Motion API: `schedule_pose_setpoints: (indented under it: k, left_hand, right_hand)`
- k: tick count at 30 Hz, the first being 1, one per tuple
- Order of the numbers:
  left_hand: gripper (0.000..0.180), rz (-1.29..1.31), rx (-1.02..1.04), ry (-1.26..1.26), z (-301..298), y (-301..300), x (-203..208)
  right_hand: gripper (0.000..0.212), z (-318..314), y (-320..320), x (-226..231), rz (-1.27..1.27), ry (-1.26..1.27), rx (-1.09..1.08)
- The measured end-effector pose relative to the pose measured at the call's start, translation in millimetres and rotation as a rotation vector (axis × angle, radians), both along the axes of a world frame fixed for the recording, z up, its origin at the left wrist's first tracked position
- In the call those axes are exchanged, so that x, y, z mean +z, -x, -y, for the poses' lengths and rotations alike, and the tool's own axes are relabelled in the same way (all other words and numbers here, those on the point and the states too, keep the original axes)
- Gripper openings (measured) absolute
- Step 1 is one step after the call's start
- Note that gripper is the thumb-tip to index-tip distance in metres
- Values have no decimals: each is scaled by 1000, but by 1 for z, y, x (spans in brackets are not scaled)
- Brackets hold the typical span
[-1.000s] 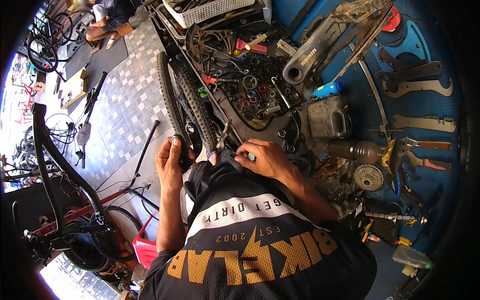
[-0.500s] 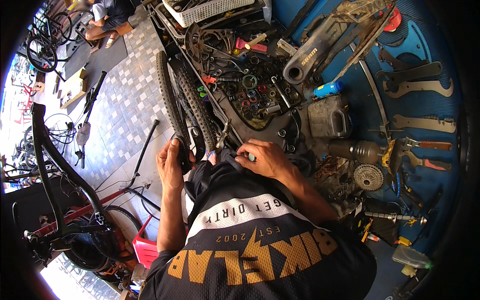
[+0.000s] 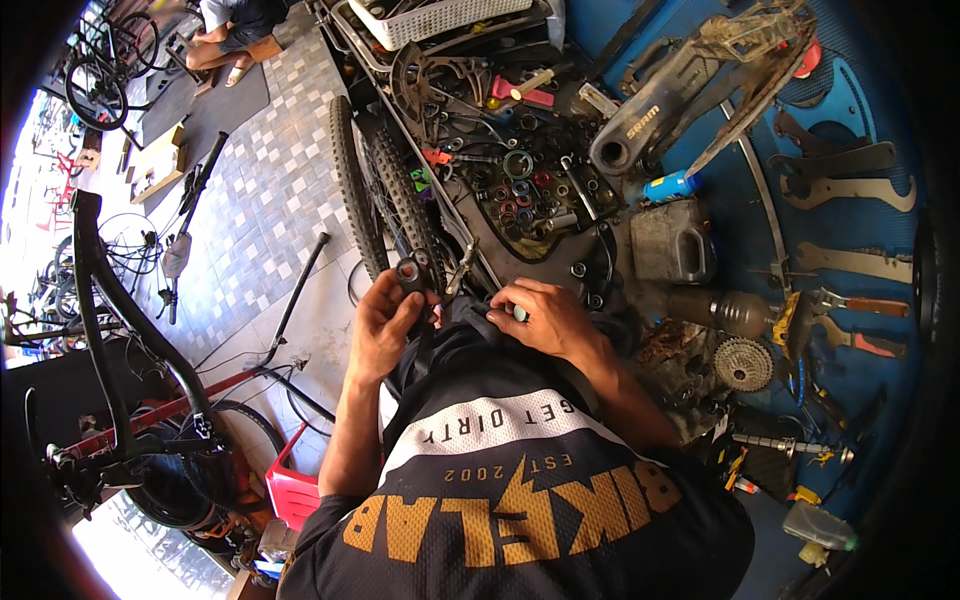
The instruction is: The person assembles small bicycle components at a workbench, handling a crank arm, bearings, and a small tube. They insert bearings into the crank arm and apply a substance from the tube to the parts.
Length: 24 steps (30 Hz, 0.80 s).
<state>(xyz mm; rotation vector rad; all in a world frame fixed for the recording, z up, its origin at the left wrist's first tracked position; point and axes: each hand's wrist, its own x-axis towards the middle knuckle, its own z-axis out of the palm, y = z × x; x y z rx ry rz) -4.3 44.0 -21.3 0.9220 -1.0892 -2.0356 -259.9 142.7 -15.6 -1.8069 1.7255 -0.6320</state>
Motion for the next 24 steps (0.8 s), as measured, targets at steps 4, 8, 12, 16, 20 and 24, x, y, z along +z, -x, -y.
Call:
schedule_pose_setpoints:
  k: [4,8,12,16,20,24]
  left_hand:
    - [32,-4,-29,17,-1,4,-2]
    - [33,13,-13,29,-3,5,-2]
    - [34,81,-27,81,-6,6,-4]
    - [32,233,-78,205,-8,9,-7]
    - [36,482,-196,387,-13,15,2]
    - [41,632,-315,542,-20,23,17]
  right_hand:
    - [22,0,2,2,-18,-16,-8]
    - [23,0,3,3,-15,-21,-12]
    - [25,1,3,5,-1,-81,-26]
    - [33,4,-2,10,42,-58,-66]
    - [45,10,-10,14,178,-19,-131]
    - [38,19,-16,12,178,43,-95]
